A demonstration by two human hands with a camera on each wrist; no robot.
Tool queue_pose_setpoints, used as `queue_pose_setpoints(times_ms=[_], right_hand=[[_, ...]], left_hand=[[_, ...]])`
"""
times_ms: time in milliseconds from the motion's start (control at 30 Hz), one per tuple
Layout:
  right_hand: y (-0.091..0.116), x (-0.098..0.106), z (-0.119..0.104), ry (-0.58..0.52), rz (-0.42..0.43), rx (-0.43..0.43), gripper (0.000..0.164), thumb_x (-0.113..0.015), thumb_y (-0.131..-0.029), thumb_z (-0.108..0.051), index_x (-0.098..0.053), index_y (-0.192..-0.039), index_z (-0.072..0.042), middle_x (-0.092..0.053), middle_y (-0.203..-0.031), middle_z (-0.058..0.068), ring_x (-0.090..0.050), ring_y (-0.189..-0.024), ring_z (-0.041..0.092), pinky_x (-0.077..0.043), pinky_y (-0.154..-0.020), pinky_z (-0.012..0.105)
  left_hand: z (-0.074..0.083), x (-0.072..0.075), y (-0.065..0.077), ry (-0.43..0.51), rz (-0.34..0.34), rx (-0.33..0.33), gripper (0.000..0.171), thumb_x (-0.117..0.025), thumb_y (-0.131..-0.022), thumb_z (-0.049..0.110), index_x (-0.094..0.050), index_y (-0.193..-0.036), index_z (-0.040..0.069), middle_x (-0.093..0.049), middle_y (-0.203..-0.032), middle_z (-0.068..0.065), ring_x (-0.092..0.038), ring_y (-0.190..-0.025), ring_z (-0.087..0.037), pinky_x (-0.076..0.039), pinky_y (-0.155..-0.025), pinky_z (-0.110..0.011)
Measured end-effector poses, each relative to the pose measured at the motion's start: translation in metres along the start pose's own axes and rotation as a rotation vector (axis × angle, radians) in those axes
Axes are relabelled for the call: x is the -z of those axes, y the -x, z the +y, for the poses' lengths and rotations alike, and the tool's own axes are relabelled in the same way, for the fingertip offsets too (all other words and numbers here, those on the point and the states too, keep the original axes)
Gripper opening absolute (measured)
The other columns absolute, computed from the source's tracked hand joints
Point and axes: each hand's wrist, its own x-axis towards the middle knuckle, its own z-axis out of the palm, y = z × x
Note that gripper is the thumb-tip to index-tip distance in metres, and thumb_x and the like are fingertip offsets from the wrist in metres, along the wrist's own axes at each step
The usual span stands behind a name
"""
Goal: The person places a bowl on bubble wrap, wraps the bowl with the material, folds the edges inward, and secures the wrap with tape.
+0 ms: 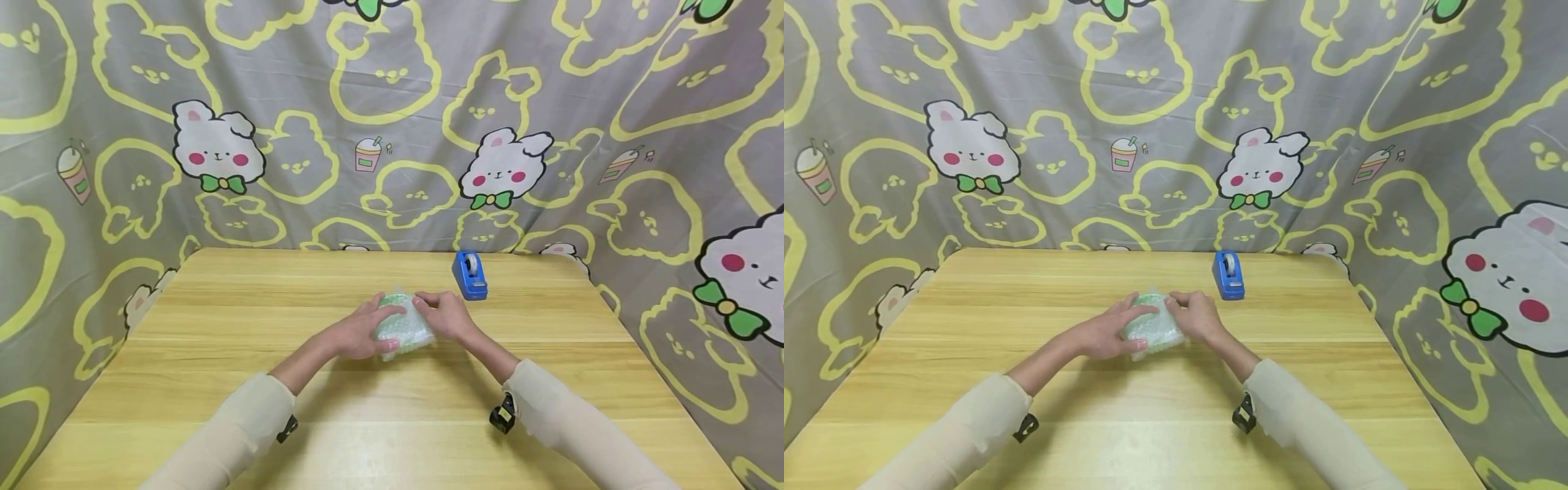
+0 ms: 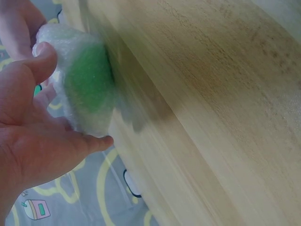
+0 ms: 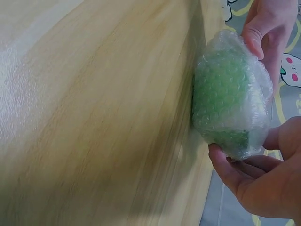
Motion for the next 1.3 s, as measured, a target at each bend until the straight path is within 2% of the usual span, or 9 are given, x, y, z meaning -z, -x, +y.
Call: queue_pose_setpoints(times_ms=[200,367,600,867,1100,1300], right_hand=[[0.0,0.001,0.001,-0.022,0.007,-0.013,0.048,-0.056,-0.105,-0.033,-0.059,-0.141,-0.002,-0.064,-0.138,0.016,-0.061,-0.127,0.036,-0.052,-0.102,0.05],[0.002,0.003,0.001,-0.029,0.035,-0.008,0.049,-0.057,-0.104,-0.032,-0.058,-0.141,0.0,-0.067,-0.132,0.019,-0.065,-0.122,0.035,-0.055,-0.099,0.049],[0.003,0.005,0.004,-0.032,0.044,-0.001,0.034,-0.062,-0.102,-0.029,-0.074,-0.121,-0.004,-0.073,-0.12,0.016,-0.067,-0.118,0.033,-0.058,-0.091,0.045],[0.003,0.001,0.007,-0.051,0.09,0.001,0.028,-0.066,-0.1,-0.025,-0.077,-0.115,-0.004,-0.075,-0.114,0.016,-0.07,-0.112,0.032,-0.059,-0.085,0.042],[0.003,0.0,0.008,-0.056,0.109,0.015,0.027,-0.067,-0.098,-0.024,-0.078,-0.113,-0.005,-0.076,-0.112,0.016,-0.071,-0.11,0.031,-0.059,-0.084,0.042],[0.004,0.0,0.01,-0.061,0.111,0.016,0.027,-0.067,-0.099,-0.024,-0.078,-0.114,-0.004,-0.076,-0.112,0.016,-0.072,-0.107,0.03,-0.059,-0.081,0.038]], left_hand=[[0.001,0.0,0.001,0.003,-0.002,0.016,0.064,-0.065,-0.099,0.039,-0.037,-0.156,0.035,0.0,-0.171,-0.017,-0.009,-0.156,-0.043,-0.023,-0.118,-0.068],[0.001,-0.001,0.0,-0.001,-0.001,0.016,0.063,-0.065,-0.099,0.038,-0.038,-0.156,0.035,0.0,-0.171,-0.016,-0.009,-0.156,-0.042,-0.023,-0.118,-0.068],[0.001,0.0,-0.001,-0.008,-0.004,0.011,0.062,-0.065,-0.099,0.036,-0.038,-0.156,0.033,0.0,-0.171,-0.017,-0.008,-0.156,-0.042,-0.023,-0.119,-0.067],[0.003,0.001,-0.002,0.034,-0.015,0.001,0.06,-0.062,-0.101,0.037,-0.04,-0.156,0.029,0.001,-0.17,-0.021,-0.006,-0.156,-0.045,-0.022,-0.117,-0.07],[0.004,-0.002,-0.004,0.04,0.026,-0.021,0.056,-0.06,-0.102,0.039,-0.045,-0.153,0.024,-0.005,-0.169,-0.025,-0.014,-0.154,-0.046,-0.027,-0.115,-0.071],[0.005,-0.006,-0.006,0.032,0.054,-0.013,0.062,-0.062,-0.1,0.042,-0.04,-0.156,0.028,-0.008,-0.169,-0.024,-0.018,-0.153,-0.043,-0.033,-0.113,-0.069]])
